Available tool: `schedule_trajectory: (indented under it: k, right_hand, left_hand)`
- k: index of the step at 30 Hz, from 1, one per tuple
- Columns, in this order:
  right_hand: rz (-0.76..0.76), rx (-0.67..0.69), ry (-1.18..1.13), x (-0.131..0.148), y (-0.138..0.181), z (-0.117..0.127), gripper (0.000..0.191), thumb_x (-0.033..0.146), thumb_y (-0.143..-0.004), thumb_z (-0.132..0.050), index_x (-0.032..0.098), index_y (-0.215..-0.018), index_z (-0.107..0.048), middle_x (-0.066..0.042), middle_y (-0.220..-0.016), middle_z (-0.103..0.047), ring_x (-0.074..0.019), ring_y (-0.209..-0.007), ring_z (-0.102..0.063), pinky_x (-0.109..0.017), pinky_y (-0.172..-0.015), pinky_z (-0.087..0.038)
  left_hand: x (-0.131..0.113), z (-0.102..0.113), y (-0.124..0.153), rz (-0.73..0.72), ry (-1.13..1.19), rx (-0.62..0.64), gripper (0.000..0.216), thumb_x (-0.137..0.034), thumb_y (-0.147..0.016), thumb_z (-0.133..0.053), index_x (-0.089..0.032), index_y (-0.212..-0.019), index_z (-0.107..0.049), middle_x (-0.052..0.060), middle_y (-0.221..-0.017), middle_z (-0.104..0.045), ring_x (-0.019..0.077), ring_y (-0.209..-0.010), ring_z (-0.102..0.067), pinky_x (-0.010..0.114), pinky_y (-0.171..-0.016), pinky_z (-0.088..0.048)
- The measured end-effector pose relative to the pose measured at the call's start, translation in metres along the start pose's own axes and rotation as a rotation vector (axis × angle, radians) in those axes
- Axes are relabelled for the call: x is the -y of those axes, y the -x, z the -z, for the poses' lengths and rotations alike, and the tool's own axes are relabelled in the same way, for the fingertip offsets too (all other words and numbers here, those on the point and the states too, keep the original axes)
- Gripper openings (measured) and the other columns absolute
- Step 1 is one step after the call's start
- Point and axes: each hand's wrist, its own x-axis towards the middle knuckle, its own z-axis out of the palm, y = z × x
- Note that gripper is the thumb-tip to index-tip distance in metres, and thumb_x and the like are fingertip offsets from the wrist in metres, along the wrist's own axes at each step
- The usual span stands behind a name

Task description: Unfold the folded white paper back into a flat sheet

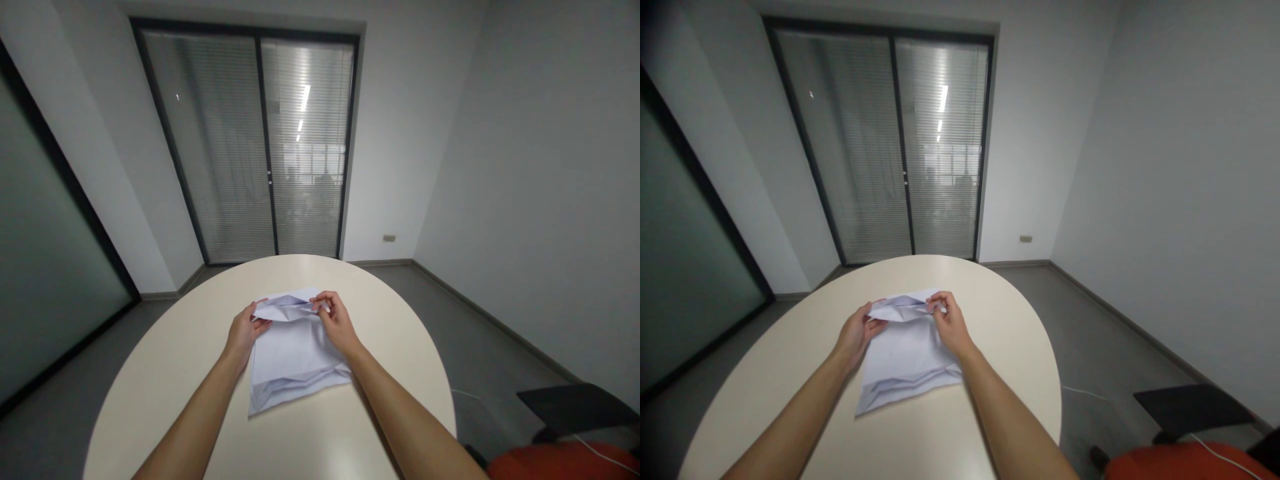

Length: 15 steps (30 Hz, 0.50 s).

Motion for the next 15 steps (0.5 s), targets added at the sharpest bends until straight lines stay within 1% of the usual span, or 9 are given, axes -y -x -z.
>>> schedule_trajectory:
  k: [2, 4, 7, 9, 12, 15]
  right_hand:
    - [0.004, 0.019, 0.014, -0.0002, -0.0004, 0.001, 0.015, 0.019, -0.091, -0.05, 0.024, -0.104, -0.055, -0.002, -0.087, -0.064, -0.0205, -0.098, -0.064, -0.035, -0.085, -0.048]
    - [0.008, 0.022, 0.025, -0.0003, -0.0008, 0.002, 0.021, 0.014, -0.087, -0.049, 0.024, -0.103, -0.057, -0.001, -0.085, -0.063, -0.0197, -0.093, -0.064, -0.035, -0.085, -0.047]
    - [0.014, 0.001, 0.032, -0.0013, -0.0013, 0.0029, 0.025, 0.012, -0.082, -0.047, 0.023, -0.102, -0.058, 0.0, -0.083, -0.063, -0.0184, -0.087, -0.062, -0.034, -0.085, -0.046]
    - [0.005, -0.009, 0.038, -0.0022, -0.0017, 0.0032, 0.027, 0.012, -0.08, -0.047, 0.022, -0.102, -0.059, 0.0, -0.084, -0.063, -0.0178, -0.083, -0.061, -0.034, -0.083, -0.046]
    - [-0.009, -0.01, 0.039, -0.0022, -0.002, 0.0037, 0.028, 0.012, -0.078, -0.047, 0.022, -0.1, -0.061, -0.001, -0.083, -0.064, -0.0194, -0.089, -0.063, -0.034, -0.083, -0.047]
    - [-0.02, 0.002, 0.022, 0.0001, -0.002, 0.0041, 0.024, 0.012, -0.076, -0.047, 0.023, -0.092, -0.061, -0.002, -0.083, -0.065, -0.0231, -0.106, -0.064, -0.036, -0.089, -0.047]
  left_hand:
    - [-0.0005, 0.0021, 0.0002, -0.027, -0.008, 0.04, 0.03, -0.029, -0.085, -0.058, -0.011, -0.103, -0.075, 0.014, -0.11, -0.074, 0.0176, -0.081, -0.071, 0.026, -0.068, -0.058]
    - [-0.0002, 0.0043, 0.0003, -0.084, -0.061, 0.088, 0.033, -0.034, -0.078, -0.065, -0.014, -0.102, -0.076, 0.013, -0.117, -0.073, 0.0214, -0.092, -0.071, 0.026, -0.069, -0.057]
    - [0.0007, 0.0057, 0.0015, -0.166, -0.221, 0.189, 0.044, -0.044, -0.071, -0.075, -0.018, -0.107, -0.075, 0.012, -0.127, -0.069, 0.0284, -0.112, -0.065, 0.028, -0.072, -0.057]
    - [0.0012, 0.0048, 0.0025, -0.186, -0.337, 0.224, 0.052, -0.048, -0.068, -0.079, -0.018, -0.11, -0.075, 0.013, -0.128, -0.069, 0.0309, -0.116, -0.063, 0.031, -0.074, -0.058]
    - [0.0023, 0.003, 0.0027, -0.212, -0.456, 0.185, 0.057, -0.049, -0.061, -0.082, -0.018, -0.108, -0.075, 0.014, -0.125, -0.07, 0.0322, -0.113, -0.064, 0.033, -0.075, -0.057]
    - [0.004, 0.0037, 0.0012, -0.248, -0.497, 0.13, 0.05, -0.053, -0.064, -0.078, -0.016, -0.098, -0.077, 0.013, -0.113, -0.075, 0.0308, -0.109, -0.066, 0.033, -0.079, -0.056]
